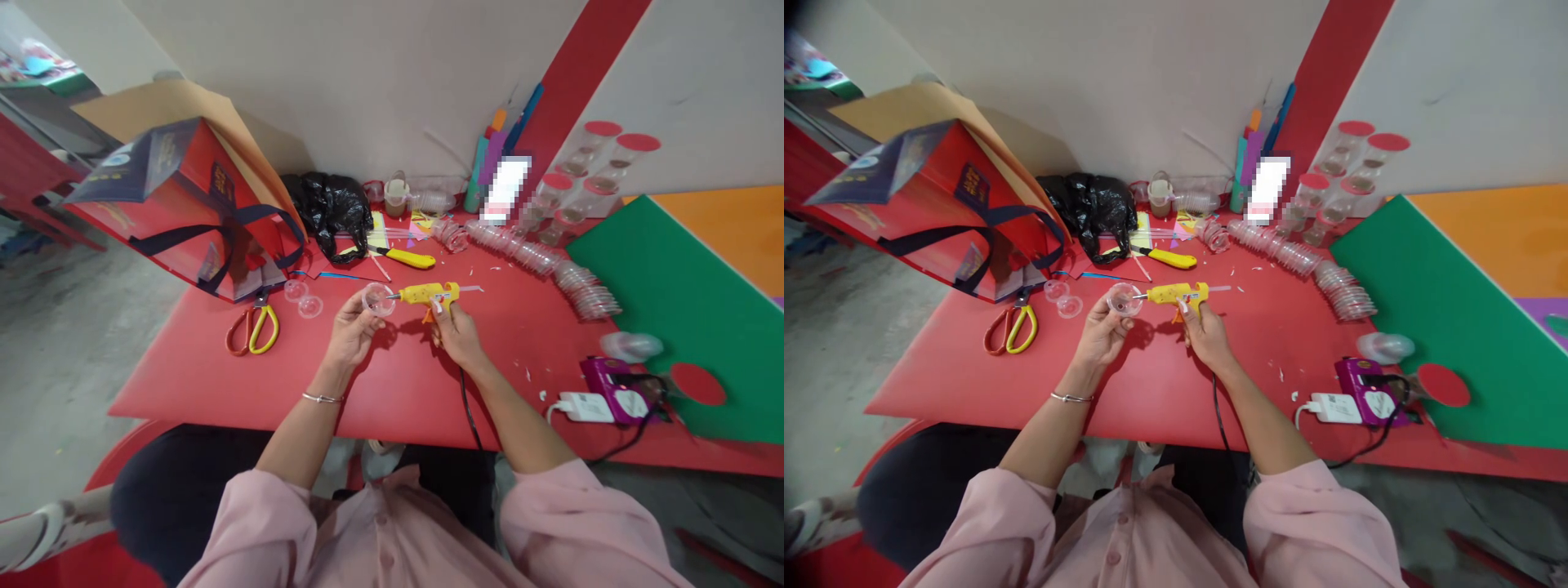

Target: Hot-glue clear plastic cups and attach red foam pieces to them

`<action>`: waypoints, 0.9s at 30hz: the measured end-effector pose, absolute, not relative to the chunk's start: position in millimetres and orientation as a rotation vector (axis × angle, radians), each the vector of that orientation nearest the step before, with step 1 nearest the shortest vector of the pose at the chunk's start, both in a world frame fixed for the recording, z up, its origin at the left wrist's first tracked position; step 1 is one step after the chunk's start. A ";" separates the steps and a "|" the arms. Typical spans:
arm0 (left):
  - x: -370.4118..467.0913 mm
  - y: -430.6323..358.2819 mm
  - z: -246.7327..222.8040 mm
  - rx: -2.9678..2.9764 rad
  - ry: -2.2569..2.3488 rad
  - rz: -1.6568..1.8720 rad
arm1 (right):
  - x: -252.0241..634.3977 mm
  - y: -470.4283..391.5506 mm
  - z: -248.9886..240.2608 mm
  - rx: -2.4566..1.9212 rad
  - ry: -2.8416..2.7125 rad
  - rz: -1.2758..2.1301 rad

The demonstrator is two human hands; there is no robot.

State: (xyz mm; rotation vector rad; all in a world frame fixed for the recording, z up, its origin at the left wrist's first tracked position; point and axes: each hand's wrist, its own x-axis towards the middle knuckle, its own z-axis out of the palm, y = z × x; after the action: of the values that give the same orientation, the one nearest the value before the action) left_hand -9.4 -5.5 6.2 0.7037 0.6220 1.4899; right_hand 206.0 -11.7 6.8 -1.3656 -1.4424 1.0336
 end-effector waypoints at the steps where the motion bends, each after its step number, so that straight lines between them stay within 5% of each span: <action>1: -8.9 -6.0 6.4 0.706 0.618 1.483 | 205.9 -11.8 6.8 -1.367 -1.449 1.029; 27: -8.4 -5.9 7.3 0.595 0.690 1.460 | 204.0 -12.0 4.6 -1.321 -1.420 1.088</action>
State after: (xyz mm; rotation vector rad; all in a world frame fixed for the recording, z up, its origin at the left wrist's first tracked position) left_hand -8.4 -5.9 7.3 0.5954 0.6903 1.4598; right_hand 204.0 -12.0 4.6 -1.3207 -1.4205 1.0877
